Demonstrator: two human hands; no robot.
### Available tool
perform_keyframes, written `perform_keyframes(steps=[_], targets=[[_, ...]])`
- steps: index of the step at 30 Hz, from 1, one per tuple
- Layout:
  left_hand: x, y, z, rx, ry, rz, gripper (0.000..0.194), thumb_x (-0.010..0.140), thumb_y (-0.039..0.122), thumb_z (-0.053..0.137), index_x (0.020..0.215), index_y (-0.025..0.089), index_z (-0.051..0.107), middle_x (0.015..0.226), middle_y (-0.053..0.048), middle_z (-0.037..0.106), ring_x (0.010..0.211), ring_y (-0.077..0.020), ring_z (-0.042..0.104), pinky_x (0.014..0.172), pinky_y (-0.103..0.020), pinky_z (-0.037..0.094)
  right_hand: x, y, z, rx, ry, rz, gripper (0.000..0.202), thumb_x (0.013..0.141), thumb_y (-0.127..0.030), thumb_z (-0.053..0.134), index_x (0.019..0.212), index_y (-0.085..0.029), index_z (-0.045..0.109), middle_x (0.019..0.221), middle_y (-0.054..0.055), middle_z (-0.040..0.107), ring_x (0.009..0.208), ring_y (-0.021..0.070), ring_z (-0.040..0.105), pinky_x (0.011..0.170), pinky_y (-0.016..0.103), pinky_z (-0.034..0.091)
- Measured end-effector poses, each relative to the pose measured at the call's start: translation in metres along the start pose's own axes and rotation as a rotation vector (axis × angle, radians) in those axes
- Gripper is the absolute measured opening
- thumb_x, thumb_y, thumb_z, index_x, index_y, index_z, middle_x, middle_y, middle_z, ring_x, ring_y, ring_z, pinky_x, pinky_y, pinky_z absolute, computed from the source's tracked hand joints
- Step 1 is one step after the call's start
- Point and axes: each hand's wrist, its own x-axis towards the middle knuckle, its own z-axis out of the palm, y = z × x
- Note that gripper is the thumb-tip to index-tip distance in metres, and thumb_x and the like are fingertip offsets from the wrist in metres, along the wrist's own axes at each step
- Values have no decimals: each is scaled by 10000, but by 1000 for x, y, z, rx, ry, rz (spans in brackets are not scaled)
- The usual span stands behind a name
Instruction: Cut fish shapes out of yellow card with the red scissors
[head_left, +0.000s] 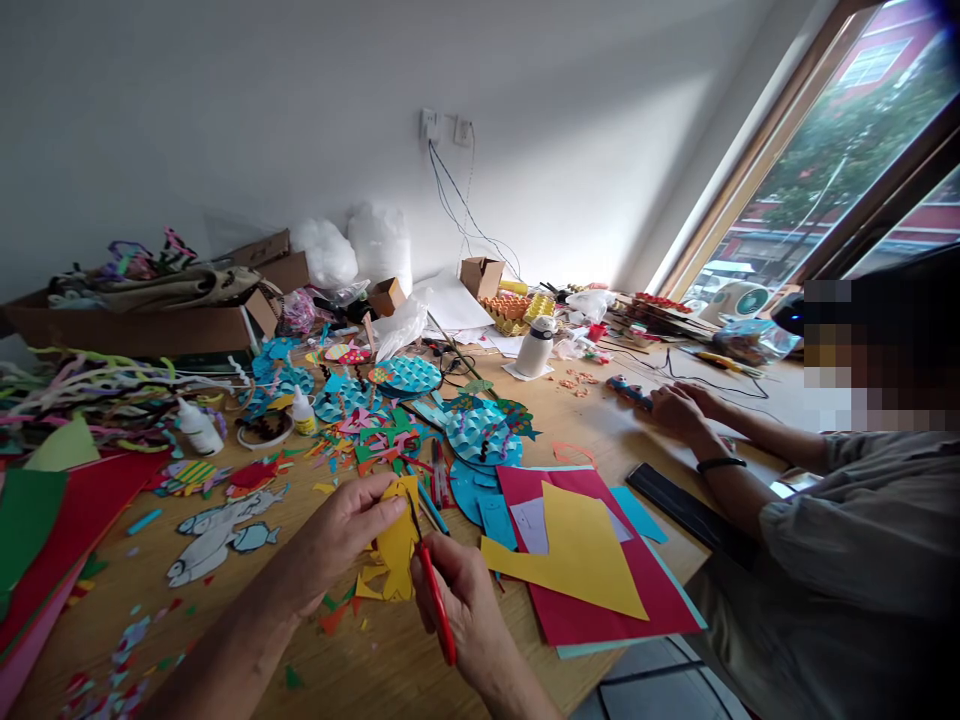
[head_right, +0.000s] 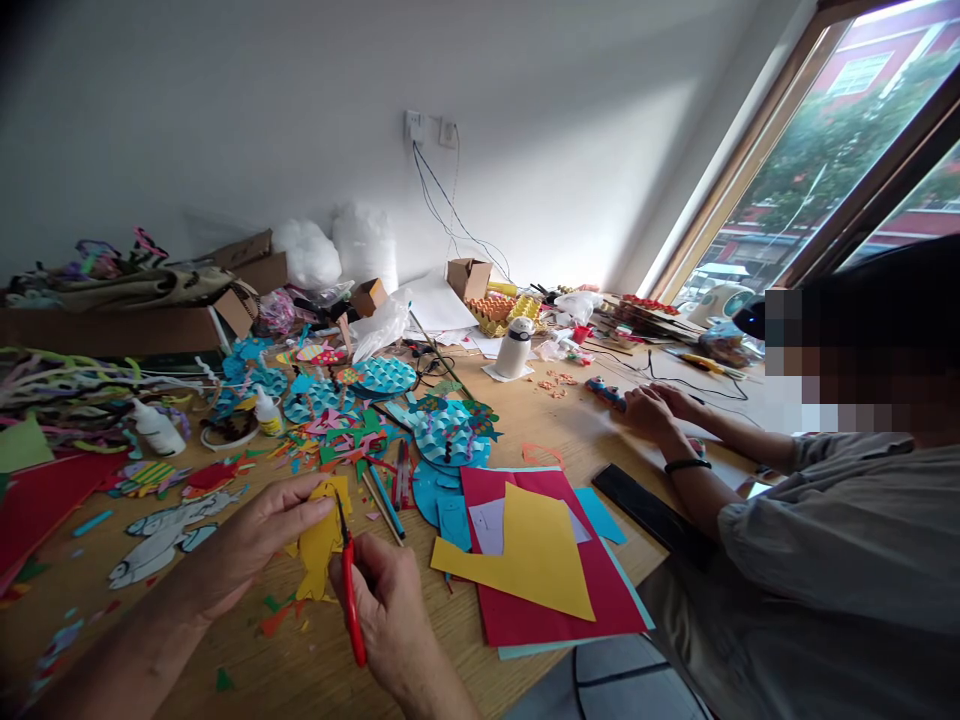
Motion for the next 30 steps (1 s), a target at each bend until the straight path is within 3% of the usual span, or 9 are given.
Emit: perform_keyframes(steps=[7, 16, 30], targets=[[0, -7, 1, 14, 129, -12, 274, 754, 427, 567, 610, 214, 471, 559, 57, 410, 589, -143, 429, 533, -225, 343, 0, 0, 0, -29, 6, 23, 391, 871, -450, 446, 583, -199, 365, 480, -65, 317, 445, 80, 279, 412, 209, 202], [1, -10, 0, 35, 28, -6, 231, 807, 400, 526, 692, 199, 526, 620, 46, 421, 606, -132, 400, 541, -214, 337, 0, 0, 0, 21, 4, 27, 332, 865, -370, 442, 589, -200, 367, 483, -68, 329, 443, 78, 288, 421, 208, 210], [1, -11, 0, 32, 55, 36, 248, 813, 390, 522, 660, 198, 493, 620, 54, 371, 620, -130, 367, 580, -216, 334, -1, 3, 1, -9, 16, 52, 332, 861, -353, 456, 580, -197, 370, 461, -67, 345, 428, 72, 290, 399, 199, 205]])
